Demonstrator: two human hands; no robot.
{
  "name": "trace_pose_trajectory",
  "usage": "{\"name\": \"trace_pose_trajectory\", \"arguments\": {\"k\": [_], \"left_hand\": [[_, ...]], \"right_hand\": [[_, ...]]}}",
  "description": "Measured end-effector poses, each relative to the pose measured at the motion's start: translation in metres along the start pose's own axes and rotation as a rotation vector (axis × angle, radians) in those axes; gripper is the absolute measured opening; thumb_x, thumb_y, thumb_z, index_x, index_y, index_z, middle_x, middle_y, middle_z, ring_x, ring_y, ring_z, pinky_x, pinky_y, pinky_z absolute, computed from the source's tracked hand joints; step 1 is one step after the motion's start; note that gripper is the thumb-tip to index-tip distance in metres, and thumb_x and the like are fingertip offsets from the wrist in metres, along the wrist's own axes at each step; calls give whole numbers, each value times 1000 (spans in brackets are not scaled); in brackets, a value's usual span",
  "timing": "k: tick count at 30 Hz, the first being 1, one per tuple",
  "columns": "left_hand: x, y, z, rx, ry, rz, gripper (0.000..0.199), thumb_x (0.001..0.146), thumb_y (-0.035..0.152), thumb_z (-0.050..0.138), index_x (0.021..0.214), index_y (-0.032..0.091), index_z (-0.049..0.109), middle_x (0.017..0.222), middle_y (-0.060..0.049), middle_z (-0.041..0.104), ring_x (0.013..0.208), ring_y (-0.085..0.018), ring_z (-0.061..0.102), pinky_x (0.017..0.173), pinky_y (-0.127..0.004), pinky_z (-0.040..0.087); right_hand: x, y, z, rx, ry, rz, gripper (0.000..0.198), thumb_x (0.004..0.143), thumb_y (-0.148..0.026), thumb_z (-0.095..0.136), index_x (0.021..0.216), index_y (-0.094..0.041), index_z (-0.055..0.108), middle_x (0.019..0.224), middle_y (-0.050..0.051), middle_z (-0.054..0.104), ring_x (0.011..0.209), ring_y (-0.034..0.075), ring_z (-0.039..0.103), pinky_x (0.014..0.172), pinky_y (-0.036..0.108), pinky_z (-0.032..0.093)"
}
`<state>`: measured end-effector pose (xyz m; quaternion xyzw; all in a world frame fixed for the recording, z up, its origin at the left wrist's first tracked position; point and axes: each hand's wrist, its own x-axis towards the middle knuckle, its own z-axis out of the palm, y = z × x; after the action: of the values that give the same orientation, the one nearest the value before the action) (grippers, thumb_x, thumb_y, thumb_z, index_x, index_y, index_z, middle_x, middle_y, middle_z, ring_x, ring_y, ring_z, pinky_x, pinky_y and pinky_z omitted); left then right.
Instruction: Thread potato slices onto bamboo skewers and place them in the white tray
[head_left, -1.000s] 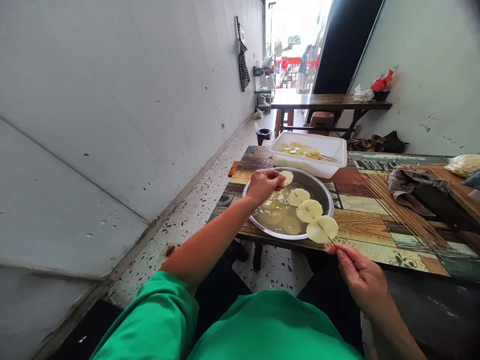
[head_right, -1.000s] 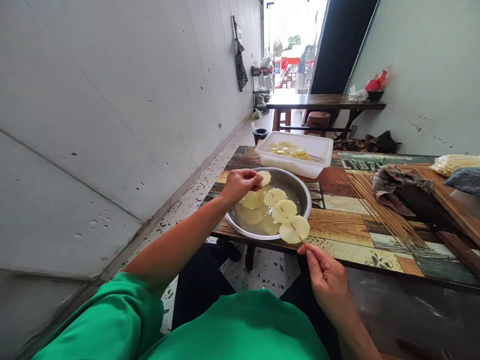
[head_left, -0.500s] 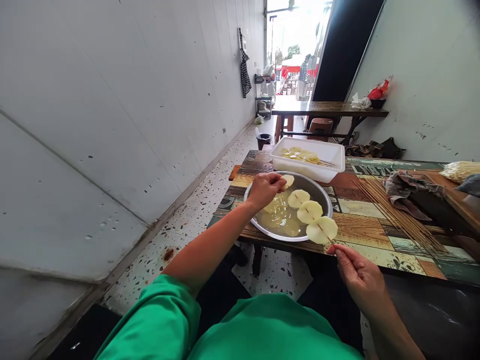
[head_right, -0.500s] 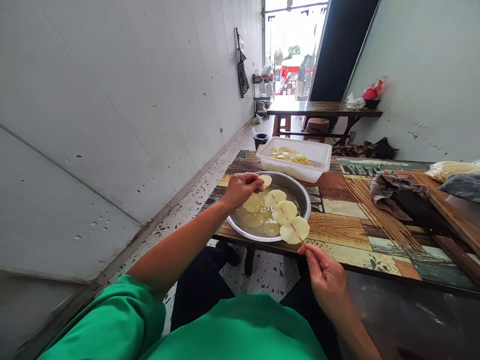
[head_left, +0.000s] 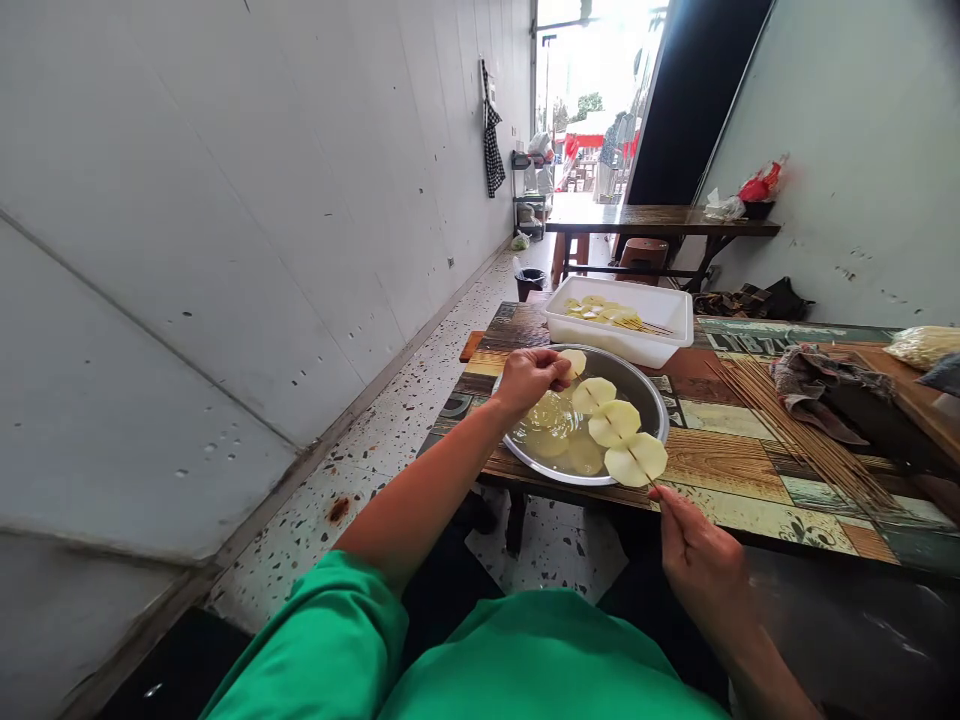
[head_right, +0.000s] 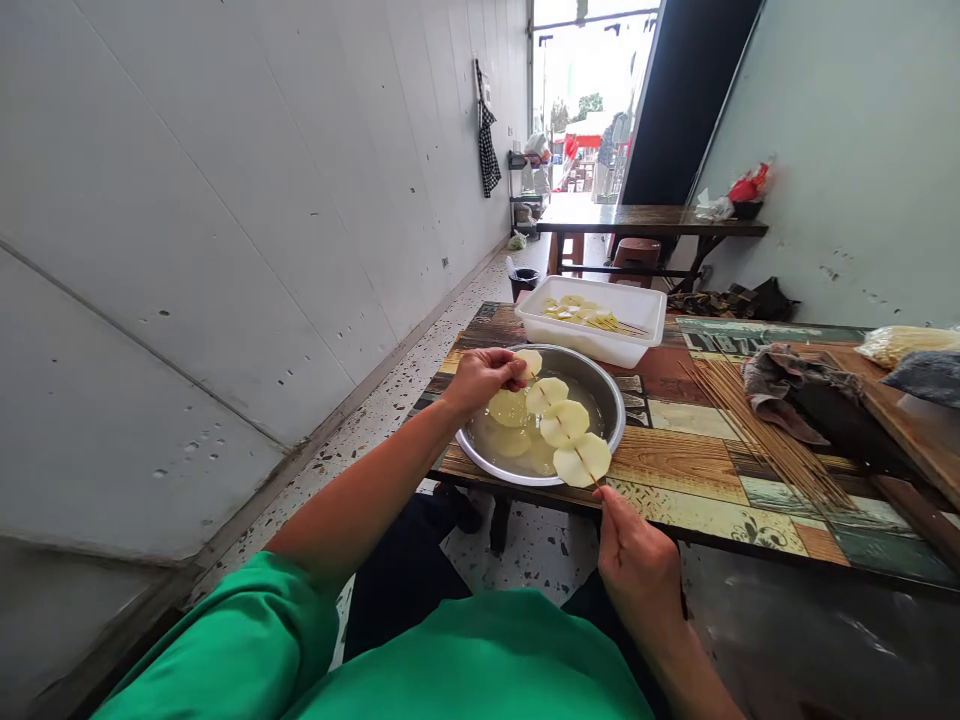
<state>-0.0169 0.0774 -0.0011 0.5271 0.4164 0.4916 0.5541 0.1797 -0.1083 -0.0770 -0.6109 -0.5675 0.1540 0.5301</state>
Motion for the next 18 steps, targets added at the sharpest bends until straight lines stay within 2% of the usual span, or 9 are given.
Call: {"name": "trace_pose_trajectory", "arguments": {"k": [1, 3, 6, 7, 9, 12, 15, 17, 18], "left_hand": [[0, 1, -1, -21, -8, -29, 13, 69, 18, 74, 68, 11, 63, 56, 1, 62, 49, -8, 58, 52, -21, 49], [0, 1, -3, -55, -28, -81, 14, 69, 19, 75, 70, 10, 64, 57, 0, 63, 50, -8, 58, 53, -21, 49], [-1, -2, -6, -24, -53, -72, 12, 71, 20, 72, 72, 10, 65, 59, -1, 64, 53, -9, 59, 56, -22, 49], [-1, -4, -6, 39, -61, -29, 10, 73, 20, 70, 72, 11, 65, 59, -1, 64, 53, -8, 59, 56, -21, 49], [-2, -7, -7, 221, -77, 92, 9, 74, 19, 67, 69, 12, 66, 57, 0, 63, 52, -8, 56, 56, -20, 47], [-3, -8, -5, 316, -73, 149, 11, 75, 19, 65, 66, 13, 65, 55, 1, 61, 50, -8, 55, 55, -20, 46], [-5, -3, -2, 139, -50, 5, 8, 75, 18, 65, 70, 12, 63, 56, 0, 62, 50, -9, 56, 56, -23, 48], [-6, 0, 0, 104, -25, -45, 8, 74, 18, 66, 72, 12, 62, 57, -1, 62, 50, -10, 56, 56, -24, 48], [-8, 1, 2, 137, -3, -31, 8, 74, 18, 66, 72, 12, 62, 58, -1, 62, 50, -10, 56, 57, -25, 48]], "right_hand": [[0, 1, 0, 14, -6, 14, 19, 77, -36, 64, 88, -23, 72, 92, 10, 73, 86, 27, 69, 76, 38, 54], [2, 1, -1, 164, -91, 163, 20, 78, -40, 65, 86, -22, 71, 72, 5, 68, 64, 20, 65, 58, 31, 52], [10, 0, -6, 604, -386, 569, 28, 77, -48, 68, 82, -21, 66, 45, -9, 32, 33, 7, 25, 31, 20, 26], [12, -1, -7, 738, -479, 684, 30, 75, -49, 70, 81, -20, 63, 45, -12, 22, 33, 5, 13, 29, 18, 18], [14, -2, -7, 886, -576, 796, 32, 71, -48, 73, 81, -20, 61, 47, -14, 15, 37, 3, 5, 30, 17, 13], [10, -4, -6, 791, -465, 671, 30, 77, -48, 70, 83, -19, 62, 47, -13, 18, 36, 4, 13, 33, 17, 16], [4, -2, -4, 395, -272, 335, 24, 84, -43, 63, 87, -20, 67, 52, -4, 48, 40, 10, 42, 38, 21, 33], [0, 0, -3, 116, -160, 84, 18, 85, -36, 60, 90, -21, 70, 75, 5, 69, 62, 19, 64, 54, 28, 50], [-2, 0, -3, 13, -109, -23, 18, 84, -32, 59, 91, -22, 71, 86, 8, 73, 74, 23, 69, 64, 31, 54]]}}
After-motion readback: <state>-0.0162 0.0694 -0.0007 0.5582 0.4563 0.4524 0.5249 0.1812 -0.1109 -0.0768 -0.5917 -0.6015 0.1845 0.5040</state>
